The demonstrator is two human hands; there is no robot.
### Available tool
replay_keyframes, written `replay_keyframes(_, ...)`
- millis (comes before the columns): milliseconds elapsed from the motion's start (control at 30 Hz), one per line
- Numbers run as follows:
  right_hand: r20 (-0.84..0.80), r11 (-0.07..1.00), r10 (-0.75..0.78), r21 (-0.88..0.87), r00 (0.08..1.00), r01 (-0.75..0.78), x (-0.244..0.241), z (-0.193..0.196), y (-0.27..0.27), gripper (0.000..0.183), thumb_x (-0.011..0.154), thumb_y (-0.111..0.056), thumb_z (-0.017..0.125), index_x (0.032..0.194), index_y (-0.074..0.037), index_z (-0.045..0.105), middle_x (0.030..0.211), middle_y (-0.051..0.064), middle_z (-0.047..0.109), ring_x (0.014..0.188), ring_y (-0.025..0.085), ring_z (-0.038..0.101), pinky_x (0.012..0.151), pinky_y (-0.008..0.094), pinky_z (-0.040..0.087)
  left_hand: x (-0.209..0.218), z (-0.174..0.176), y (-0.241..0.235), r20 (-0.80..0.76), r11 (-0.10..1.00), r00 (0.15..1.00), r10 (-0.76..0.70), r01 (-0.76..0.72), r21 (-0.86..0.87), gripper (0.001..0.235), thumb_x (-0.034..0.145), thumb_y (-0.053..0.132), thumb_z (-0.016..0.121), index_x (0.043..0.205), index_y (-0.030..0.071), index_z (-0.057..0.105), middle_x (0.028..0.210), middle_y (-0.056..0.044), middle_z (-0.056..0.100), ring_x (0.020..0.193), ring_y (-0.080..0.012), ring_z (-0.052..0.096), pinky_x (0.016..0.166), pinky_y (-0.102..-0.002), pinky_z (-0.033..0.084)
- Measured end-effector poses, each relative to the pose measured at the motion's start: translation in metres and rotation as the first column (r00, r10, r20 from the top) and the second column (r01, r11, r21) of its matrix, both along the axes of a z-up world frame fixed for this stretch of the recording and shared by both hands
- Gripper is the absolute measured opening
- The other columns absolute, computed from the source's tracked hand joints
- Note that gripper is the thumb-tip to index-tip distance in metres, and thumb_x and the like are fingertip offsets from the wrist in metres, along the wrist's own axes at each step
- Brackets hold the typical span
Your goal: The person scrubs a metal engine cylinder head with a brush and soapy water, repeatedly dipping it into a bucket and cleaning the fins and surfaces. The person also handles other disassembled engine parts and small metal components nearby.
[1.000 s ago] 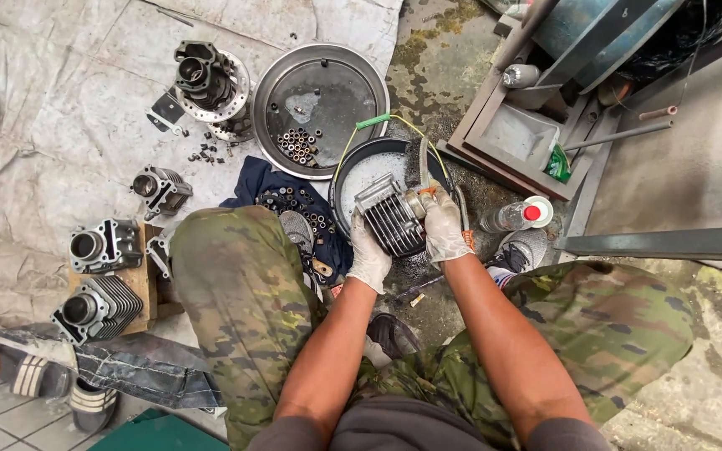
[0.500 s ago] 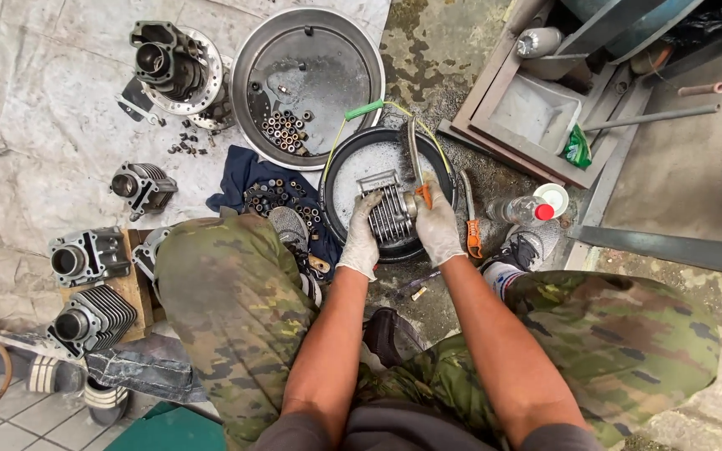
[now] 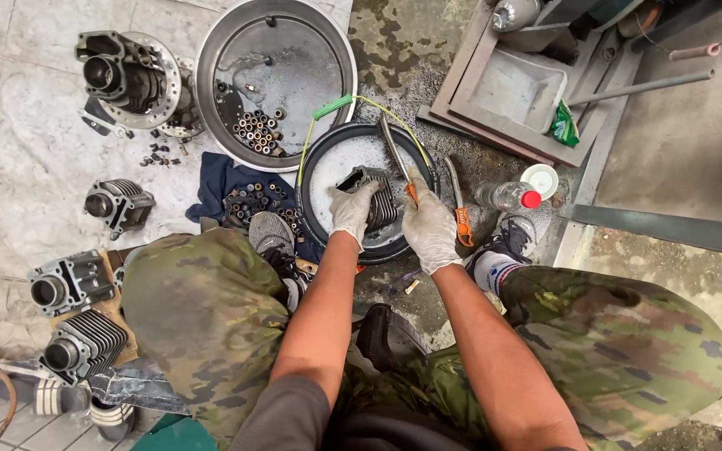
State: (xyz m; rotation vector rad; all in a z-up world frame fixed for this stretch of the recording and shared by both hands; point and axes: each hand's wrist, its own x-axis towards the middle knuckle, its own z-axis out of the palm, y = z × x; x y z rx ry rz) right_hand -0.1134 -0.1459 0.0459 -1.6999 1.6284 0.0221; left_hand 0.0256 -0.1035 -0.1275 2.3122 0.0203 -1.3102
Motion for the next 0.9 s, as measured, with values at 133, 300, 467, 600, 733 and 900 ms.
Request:
replay_keyframes(133, -0.017, 0.991, 0.006, 0.133, 1.000, -0.004, -0.005, -0.002, -0.006, 0.049, 0.099, -0.039, 0.051, 0.147, -0.028, 0.051, 0.134, 0.009, 0.065, 0.120, 0.038, 0.062, 0.101, 0.053, 0.051, 0.000, 0.034, 0.000, 0.015, 0.998, 0.999, -0.043, 0.043, 0.036, 0.136, 0.055, 0.064, 0.089, 0.159, 0.006, 0.024, 0.142, -0.031, 0.050, 0.135, -0.0469, 0.050, 0.111, -0.054, 0.042)
replay_keyframes(300, -0.014, 0.968, 0.005, 0.253, 1.000, -0.001, -0.009, -0.008, 0.004, 0.049, 0.098, -0.041, 0.048, 0.146, -0.033, 0.052, 0.129, 0.009, 0.068, 0.121, 0.036, 0.062, 0.102, 0.052, 0.051, -0.004, 0.071, 0.004, -0.060, 0.995, 0.996, 0.072, -0.076, -0.065, 0.135, 0.059, 0.058, 0.089, 0.161, 0.000, 0.021, 0.156, -0.035, 0.035, 0.148, -0.0463, 0.033, 0.120, -0.053, 0.030)
replay_keyframes(467, 0.116, 0.893, -0.236, 0.418, 0.965, 0.168, -0.007, 0.031, 0.016, 0.050, 0.099, -0.033, 0.054, 0.148, -0.022, 0.054, 0.127, 0.021, 0.067, 0.115, 0.034, 0.067, 0.104, 0.046, 0.049, 0.003, 0.072, 0.021, -0.162, 0.950, 0.968, 0.192, -0.225, -0.217, 0.134, 0.064, 0.048, 0.088, 0.160, -0.011, 0.017, 0.162, -0.040, 0.016, 0.153, -0.0499, 0.015, 0.125, -0.054, 0.018)
replay_keyframes(600, 0.192, 0.924, -0.252, 0.338, 0.949, 0.177, -0.014, 0.038, 0.018, 0.050, 0.100, -0.030, 0.056, 0.149, -0.026, 0.050, 0.129, 0.024, 0.065, 0.123, 0.041, 0.061, 0.108, 0.050, 0.048, -0.001, 0.086, 0.036, -0.229, 0.909, 0.943, 0.239, -0.301, -0.289, 0.136, 0.063, 0.048, 0.091, 0.161, -0.007, 0.014, 0.161, -0.038, 0.018, 0.151, -0.0485, 0.023, 0.121, -0.055, 0.028)
replay_keyframes(733, 0.379, 0.923, -0.344, 0.304, 0.859, 0.236, -0.008, -0.004, 0.024, 0.066, 0.088, -0.031, 0.078, 0.147, -0.018, 0.052, 0.127, 0.018, 0.066, 0.122, 0.031, 0.062, 0.106, 0.043, 0.049, -0.025, 0.183, 0.044, -0.387, 0.856, 0.871, 0.302, -0.426, -0.292, 0.129, 0.066, 0.045, 0.089, 0.160, -0.005, 0.016, 0.156, -0.036, 0.027, 0.144, -0.0476, 0.037, 0.111, -0.054, 0.041)
replay_keyframes(900, 0.326, 0.938, -0.281, 0.293, 0.903, 0.186, -0.027, -0.109, 0.020, 0.088, 0.079, -0.058, 0.085, 0.149, -0.018, 0.049, 0.103, 0.011, 0.068, 0.046, 0.020, 0.060, 0.036, 0.033, 0.051, -0.019, 0.067, 0.070, -0.458, 0.804, 0.807, 0.373, -0.528, -0.275, 0.121, 0.073, 0.049, 0.085, 0.160, -0.004, 0.018, 0.152, -0.035, 0.033, 0.137, -0.0447, 0.046, 0.104, -0.053, 0.049)
